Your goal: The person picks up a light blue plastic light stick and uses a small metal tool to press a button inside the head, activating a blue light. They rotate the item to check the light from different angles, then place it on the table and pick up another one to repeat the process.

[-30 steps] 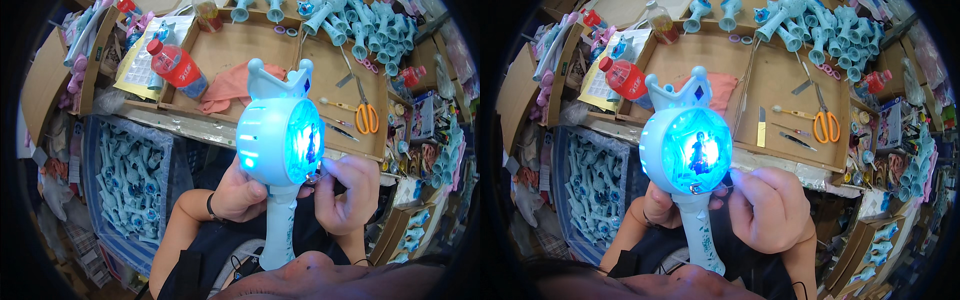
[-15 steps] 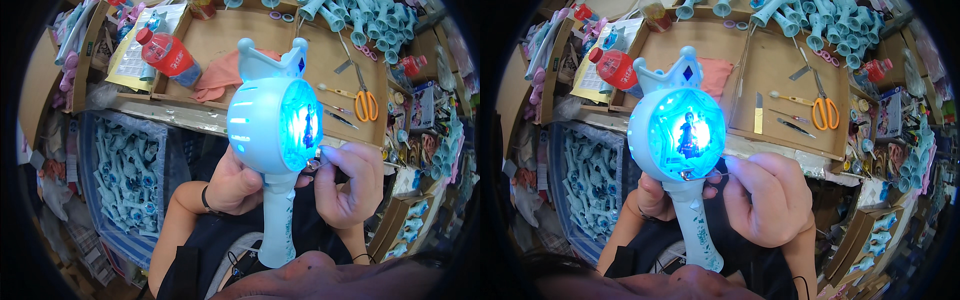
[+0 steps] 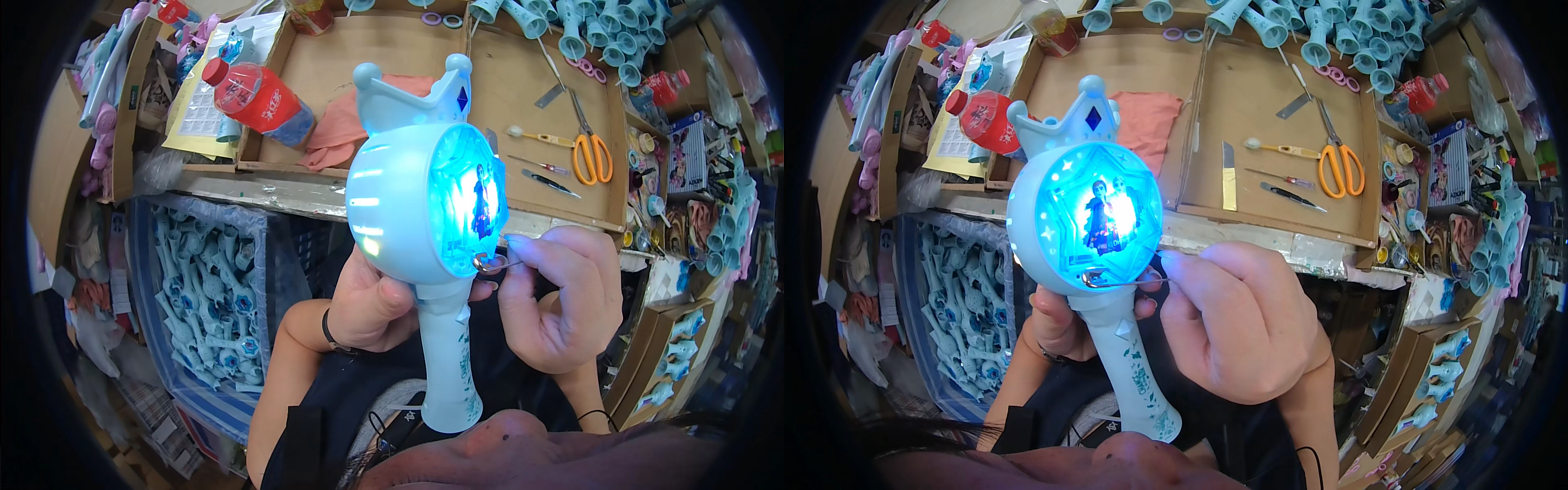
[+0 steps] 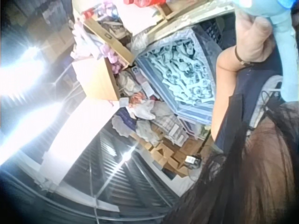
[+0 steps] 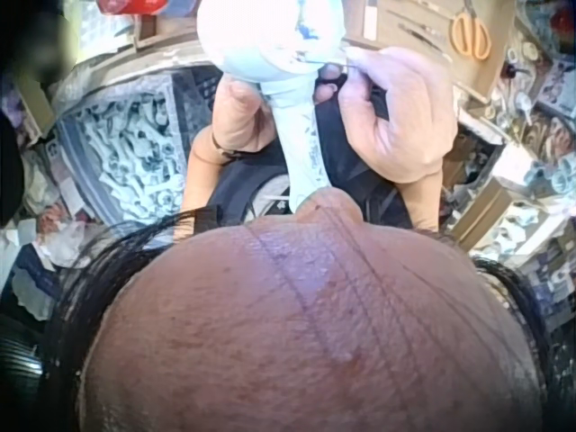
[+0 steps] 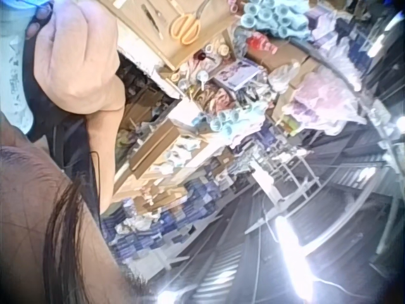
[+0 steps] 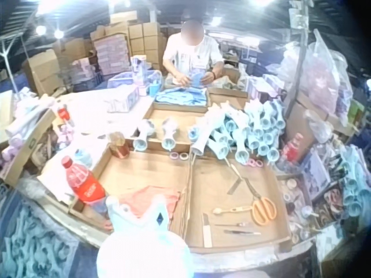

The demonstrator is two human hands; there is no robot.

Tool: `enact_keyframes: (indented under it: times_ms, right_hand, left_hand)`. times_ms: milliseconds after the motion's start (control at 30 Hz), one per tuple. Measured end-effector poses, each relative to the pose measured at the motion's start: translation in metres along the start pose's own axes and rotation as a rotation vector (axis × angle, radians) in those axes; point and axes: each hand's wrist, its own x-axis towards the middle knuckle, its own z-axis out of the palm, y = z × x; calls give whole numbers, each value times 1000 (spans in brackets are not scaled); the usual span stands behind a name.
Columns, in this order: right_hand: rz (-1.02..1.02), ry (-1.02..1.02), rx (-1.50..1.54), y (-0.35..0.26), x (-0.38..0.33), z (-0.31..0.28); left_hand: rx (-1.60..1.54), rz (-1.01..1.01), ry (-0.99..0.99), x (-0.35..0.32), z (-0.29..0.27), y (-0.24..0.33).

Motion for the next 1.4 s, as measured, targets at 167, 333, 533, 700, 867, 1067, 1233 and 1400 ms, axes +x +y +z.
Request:
enact_keyframes:
  times_ms: [167,333,533,700,867,1067,1233,1400]
  right_hand:
    - [-6,-18,-2,0,0,-1]
    - [4,-18,-4,-1,0,-1]
    - [-3,0,4,1,0,1]
    - [-13,-4,-12,1,1,1]
    - [-19,-5,-16,1,1,1]
    - [-2,-5,-10,1,0,1]
    - [12,-2,-7,1,0,1]
    - [1,-10,-9,2,0,2]
  left_hand:
    - [-6,-5,-8,0,1,1]
    - [1,-11,-3,0,2,1]
    - [22,-25,19,0,3,0]
    - [18,-12,19,2,1,-1]
    - [15,-28,19,2,0,1]
    - [-1,26,6,4,0,-1]
    - [-19,27,5,4,-2,-3]
    - [-9,13,3,3,-3,-3]
